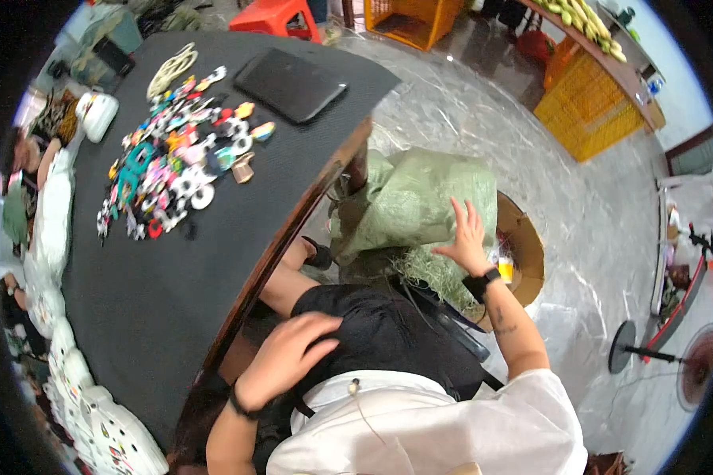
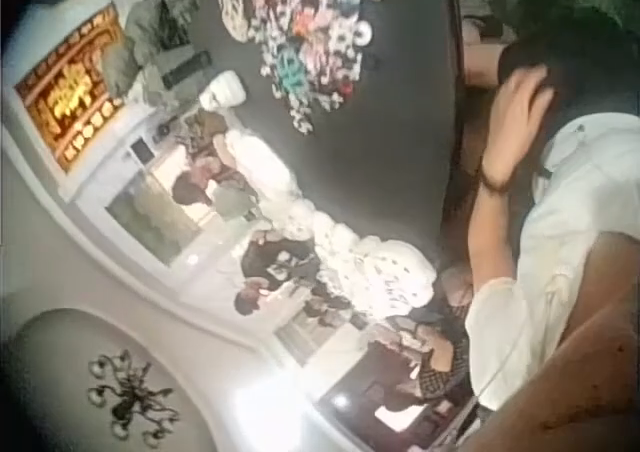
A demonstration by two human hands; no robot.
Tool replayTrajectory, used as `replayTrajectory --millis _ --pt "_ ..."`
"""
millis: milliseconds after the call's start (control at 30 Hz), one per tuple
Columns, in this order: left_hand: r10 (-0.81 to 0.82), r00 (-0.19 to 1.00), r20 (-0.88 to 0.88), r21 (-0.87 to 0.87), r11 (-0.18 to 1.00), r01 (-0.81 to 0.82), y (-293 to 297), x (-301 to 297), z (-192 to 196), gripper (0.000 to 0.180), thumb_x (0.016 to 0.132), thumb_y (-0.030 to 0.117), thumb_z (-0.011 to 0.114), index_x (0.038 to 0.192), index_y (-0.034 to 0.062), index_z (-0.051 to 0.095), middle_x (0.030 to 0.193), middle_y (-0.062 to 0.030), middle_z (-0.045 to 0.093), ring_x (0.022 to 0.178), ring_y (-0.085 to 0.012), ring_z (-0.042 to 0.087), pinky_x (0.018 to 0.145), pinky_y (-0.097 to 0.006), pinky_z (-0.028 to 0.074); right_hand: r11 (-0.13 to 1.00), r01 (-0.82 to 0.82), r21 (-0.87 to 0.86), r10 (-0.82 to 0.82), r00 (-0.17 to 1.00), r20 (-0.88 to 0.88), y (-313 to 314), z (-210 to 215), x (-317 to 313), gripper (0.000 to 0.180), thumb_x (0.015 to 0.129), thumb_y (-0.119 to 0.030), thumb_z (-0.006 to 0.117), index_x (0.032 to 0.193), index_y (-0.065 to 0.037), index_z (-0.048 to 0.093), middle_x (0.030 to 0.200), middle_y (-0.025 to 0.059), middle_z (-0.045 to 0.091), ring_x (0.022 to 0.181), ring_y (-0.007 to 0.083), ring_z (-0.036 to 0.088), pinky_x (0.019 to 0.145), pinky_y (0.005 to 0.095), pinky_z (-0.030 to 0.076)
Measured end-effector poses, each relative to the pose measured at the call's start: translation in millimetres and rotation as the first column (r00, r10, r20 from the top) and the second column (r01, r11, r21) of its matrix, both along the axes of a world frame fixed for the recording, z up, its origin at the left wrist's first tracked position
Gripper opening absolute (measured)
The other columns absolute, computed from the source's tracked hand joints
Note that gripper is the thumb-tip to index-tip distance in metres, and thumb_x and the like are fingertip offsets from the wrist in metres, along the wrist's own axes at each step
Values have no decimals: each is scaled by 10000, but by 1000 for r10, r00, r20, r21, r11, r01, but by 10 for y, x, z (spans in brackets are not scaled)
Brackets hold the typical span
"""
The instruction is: Applying decorative charms to various pairs of plastic clogs.
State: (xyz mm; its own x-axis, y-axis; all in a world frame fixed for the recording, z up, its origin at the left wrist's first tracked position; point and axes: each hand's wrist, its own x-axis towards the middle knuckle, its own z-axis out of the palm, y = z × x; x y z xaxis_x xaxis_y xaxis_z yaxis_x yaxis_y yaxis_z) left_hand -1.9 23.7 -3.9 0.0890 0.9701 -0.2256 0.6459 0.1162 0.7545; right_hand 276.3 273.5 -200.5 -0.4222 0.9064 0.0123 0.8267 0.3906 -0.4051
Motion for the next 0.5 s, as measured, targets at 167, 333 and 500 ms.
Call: replayTrajectory --millis 167,333,500 --pt "6 1000 -9 -102 995 -7 1676 250 -1542 382 937 175 590 1282 32 511 1292 -202 558 1173 -390 537 948 -431 459 984 -172 54 174 984 -26 1200 -613 -39 362 775 -166 714 1125 -123 630 988 141 648 997 307 599 1025 496 332" --pt "113 955 -273 -156 975 -160 2026 464 -2591 651 884 146 658 1437 85 321 1422 -250 397 1287 -443 412 1007 -492 406 841 -66 -538 -212 874 -438 1496 -219 -111 318 917 -280 587 918 27 671 705 101 653 727 168 608 726 312 435" --pt "298 924 238 6 951 -308 2301 521 -2705 841 776 86 692 1463 82 207 1466 -247 275 1391 -398 285 1106 -447 290 648 54 -760 -662 534 -526 1632 38 -7 493 1002 -399 440 1144 46 595 1053 49 664 935 124 600 806 305 481"
